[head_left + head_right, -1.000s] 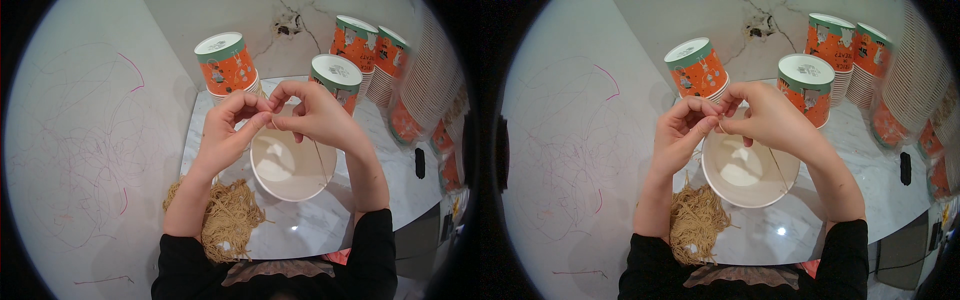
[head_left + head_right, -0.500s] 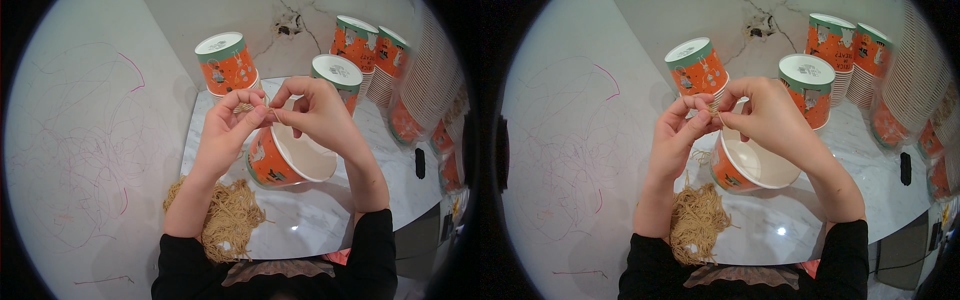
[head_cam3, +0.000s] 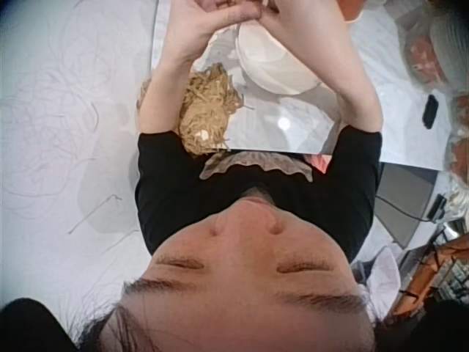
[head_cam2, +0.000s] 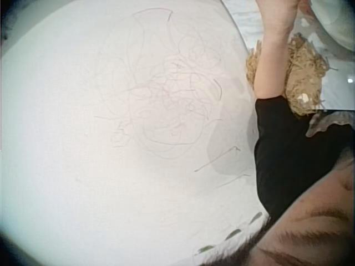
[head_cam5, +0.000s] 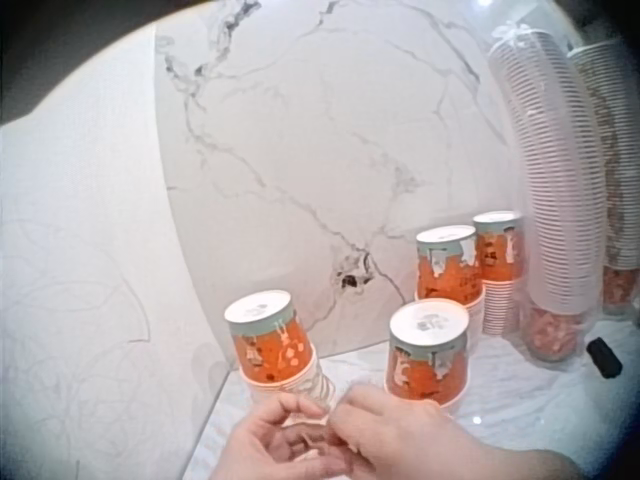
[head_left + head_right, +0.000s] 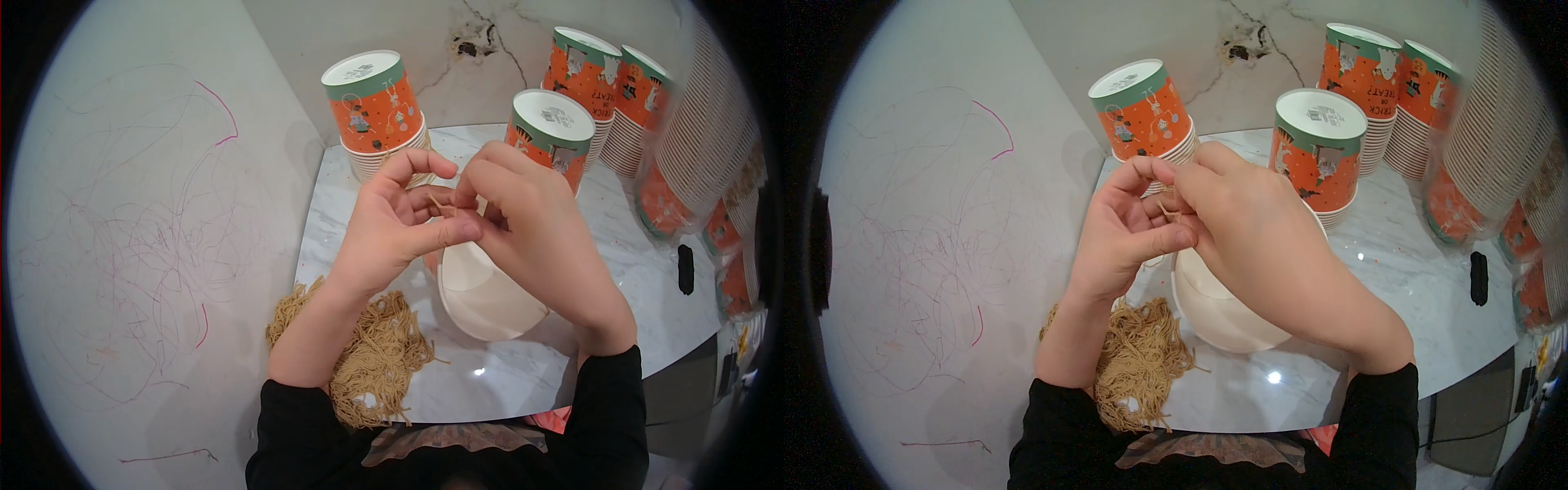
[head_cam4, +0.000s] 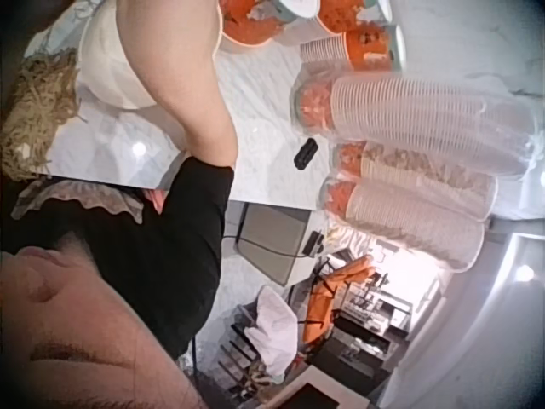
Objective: Attaching and tying thin strings to the edges of decorative paper cups.
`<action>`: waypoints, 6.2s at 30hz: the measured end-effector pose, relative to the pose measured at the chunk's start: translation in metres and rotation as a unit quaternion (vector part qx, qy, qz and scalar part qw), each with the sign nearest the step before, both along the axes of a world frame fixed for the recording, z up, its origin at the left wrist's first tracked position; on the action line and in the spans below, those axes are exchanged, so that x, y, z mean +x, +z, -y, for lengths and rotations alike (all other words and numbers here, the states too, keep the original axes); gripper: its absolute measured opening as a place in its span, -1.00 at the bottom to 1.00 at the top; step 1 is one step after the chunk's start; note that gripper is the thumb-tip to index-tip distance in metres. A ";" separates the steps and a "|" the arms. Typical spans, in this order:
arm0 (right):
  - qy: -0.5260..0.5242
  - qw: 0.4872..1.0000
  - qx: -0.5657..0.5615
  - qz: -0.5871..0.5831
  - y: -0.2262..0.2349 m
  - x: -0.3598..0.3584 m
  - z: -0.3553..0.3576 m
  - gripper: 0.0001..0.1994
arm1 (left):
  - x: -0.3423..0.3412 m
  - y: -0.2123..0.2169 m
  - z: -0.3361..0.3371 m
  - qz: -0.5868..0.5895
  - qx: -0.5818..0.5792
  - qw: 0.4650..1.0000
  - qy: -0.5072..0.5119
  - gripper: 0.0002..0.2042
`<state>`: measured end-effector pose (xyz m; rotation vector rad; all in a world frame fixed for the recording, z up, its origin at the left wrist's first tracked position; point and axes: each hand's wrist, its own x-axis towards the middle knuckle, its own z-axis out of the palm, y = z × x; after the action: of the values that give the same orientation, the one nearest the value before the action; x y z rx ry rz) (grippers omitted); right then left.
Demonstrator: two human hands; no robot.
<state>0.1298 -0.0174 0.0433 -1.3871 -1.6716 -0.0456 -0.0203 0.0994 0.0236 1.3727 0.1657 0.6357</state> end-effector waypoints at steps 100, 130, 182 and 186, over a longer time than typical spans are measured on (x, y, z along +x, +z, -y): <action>0.085 0.987 -0.076 -0.114 -0.009 0.033 -0.038 -0.84 | 0.007 -0.004 -0.003 -0.093 -0.119 0.988 -0.041 -0.85; 0.107 0.989 -0.085 -0.050 -0.028 0.018 -0.053 -0.91 | -0.031 0.021 -0.015 -0.273 0.347 0.877 0.189 -0.89; 0.158 0.975 -0.057 -0.145 -0.043 0.028 -0.073 -0.91 | -0.004 -0.014 -0.058 -0.233 0.173 0.951 0.112 -0.86; 0.159 0.980 -0.015 -0.119 -0.043 0.030 -0.074 -0.91 | -0.002 -0.013 -0.057 -0.209 0.142 0.962 0.101 -0.89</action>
<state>0.1602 0.0568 0.0003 -1.0850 -1.6741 0.3175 -0.0228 0.1567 0.0110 1.7746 0.5774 0.5428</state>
